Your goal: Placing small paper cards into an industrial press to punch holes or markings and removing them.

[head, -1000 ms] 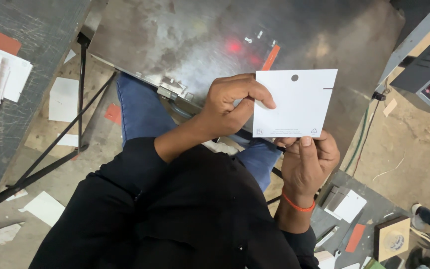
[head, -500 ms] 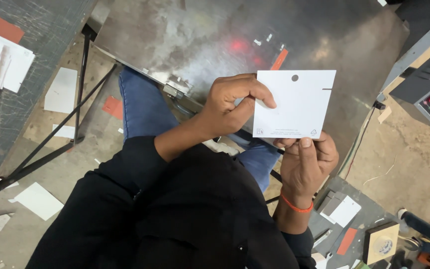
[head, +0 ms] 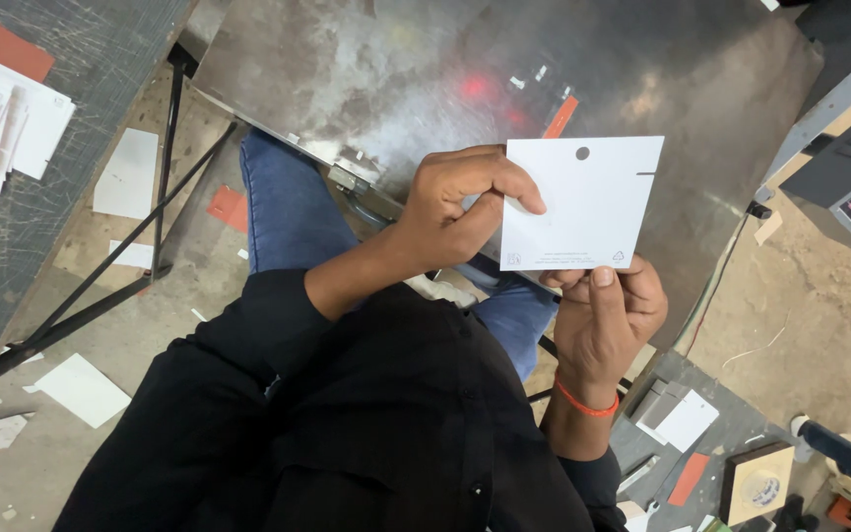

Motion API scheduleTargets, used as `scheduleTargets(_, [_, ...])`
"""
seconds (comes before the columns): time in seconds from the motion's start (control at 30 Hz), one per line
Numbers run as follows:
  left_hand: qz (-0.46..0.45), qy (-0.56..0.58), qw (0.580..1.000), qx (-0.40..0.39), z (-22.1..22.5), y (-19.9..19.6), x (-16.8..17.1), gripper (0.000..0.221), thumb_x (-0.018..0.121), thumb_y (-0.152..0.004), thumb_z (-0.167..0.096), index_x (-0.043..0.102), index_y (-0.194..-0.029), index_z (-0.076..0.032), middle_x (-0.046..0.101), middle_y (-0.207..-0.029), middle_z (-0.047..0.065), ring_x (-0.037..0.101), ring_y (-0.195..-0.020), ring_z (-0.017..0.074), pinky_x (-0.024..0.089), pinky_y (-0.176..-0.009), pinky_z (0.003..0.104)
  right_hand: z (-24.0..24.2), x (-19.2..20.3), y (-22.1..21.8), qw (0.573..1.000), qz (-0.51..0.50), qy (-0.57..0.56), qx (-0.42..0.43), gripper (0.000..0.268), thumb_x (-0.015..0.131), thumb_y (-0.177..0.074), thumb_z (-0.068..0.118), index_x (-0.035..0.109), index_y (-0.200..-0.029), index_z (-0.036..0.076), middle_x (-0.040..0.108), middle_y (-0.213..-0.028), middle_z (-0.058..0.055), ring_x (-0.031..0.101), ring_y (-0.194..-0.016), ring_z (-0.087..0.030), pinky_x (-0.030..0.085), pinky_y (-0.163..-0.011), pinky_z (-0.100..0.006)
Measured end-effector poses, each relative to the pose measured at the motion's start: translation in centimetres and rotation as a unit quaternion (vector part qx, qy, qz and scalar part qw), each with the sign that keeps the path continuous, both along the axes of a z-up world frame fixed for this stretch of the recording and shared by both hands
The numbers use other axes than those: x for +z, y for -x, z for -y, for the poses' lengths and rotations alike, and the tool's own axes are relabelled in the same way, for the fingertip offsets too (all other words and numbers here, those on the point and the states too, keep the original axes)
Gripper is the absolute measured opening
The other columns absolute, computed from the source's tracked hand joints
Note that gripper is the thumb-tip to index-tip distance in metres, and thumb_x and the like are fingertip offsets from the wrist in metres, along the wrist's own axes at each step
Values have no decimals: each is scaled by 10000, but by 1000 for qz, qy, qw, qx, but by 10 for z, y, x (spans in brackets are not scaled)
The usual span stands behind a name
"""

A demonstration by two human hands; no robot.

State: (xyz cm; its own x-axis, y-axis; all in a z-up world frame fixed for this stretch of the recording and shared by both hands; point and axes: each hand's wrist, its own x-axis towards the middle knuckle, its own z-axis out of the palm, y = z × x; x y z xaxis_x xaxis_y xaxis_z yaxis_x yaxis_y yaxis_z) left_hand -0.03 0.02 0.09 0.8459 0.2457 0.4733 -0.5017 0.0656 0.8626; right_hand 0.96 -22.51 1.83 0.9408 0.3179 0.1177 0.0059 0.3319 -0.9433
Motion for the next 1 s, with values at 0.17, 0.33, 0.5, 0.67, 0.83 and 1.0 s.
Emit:
scheduleTargets(0.17, [-4,-3,1000,-1,1,0,1,281,493,-898,96,727,-987,-30,735,-952,90,697,-819,148,558,-748,282,1,0,-1,1000,-13,-13,2,129,571,-1118,60,640,-1141,-47,703,-920,-162,670,-794,-184,568,-745,-349])
scheduleTargets(0.33, [-3,-5,1000,-2,3,0,0,282,487,-891,90,723,-986,-32,730,-949,91,688,-805,143,555,-738,278,3,-1,-1,1000,-12,-9,2,130,571,-1122,68,637,-1144,-41,701,-922,-165,669,-798,-190,564,-751,-350])
scheduleTargets(0.5, [-8,-17,1000,3,5,0,-2,275,497,-896,84,728,-987,-35,730,-938,92,681,-789,142,545,-723,277,5,-3,-2,1000,-19,-19,4,127,569,-1124,59,636,-1153,-44,699,-929,-165,667,-807,-190,562,-750,-351])
scheduleTargets(0.67, [-5,-16,1000,5,5,2,-2,272,497,-915,81,721,-1014,-39,727,-965,92,697,-832,146,559,-762,282,7,-5,-4,1000,-16,-20,9,133,561,-1121,54,636,-1157,-49,702,-933,-171,673,-808,-193,565,-753,-354])
scheduleTargets(0.83, [-19,-21,1000,3,7,4,-5,272,502,-906,77,730,-997,-39,732,-937,92,682,-785,141,542,-715,270,7,-7,-4,1000,-20,-14,1,131,556,-1125,47,637,-1157,-52,708,-953,-172,676,-824,-190,566,-751,-355])
scheduleTargets(1.0, [-17,-41,999,17,5,6,-7,267,514,-906,73,735,-1004,-40,730,-945,91,688,-801,139,551,-730,272,10,-8,-5,999,-35,-7,-3,120,565,-1124,44,638,-1141,-49,708,-948,-169,686,-812,-197,565,-748,-351])
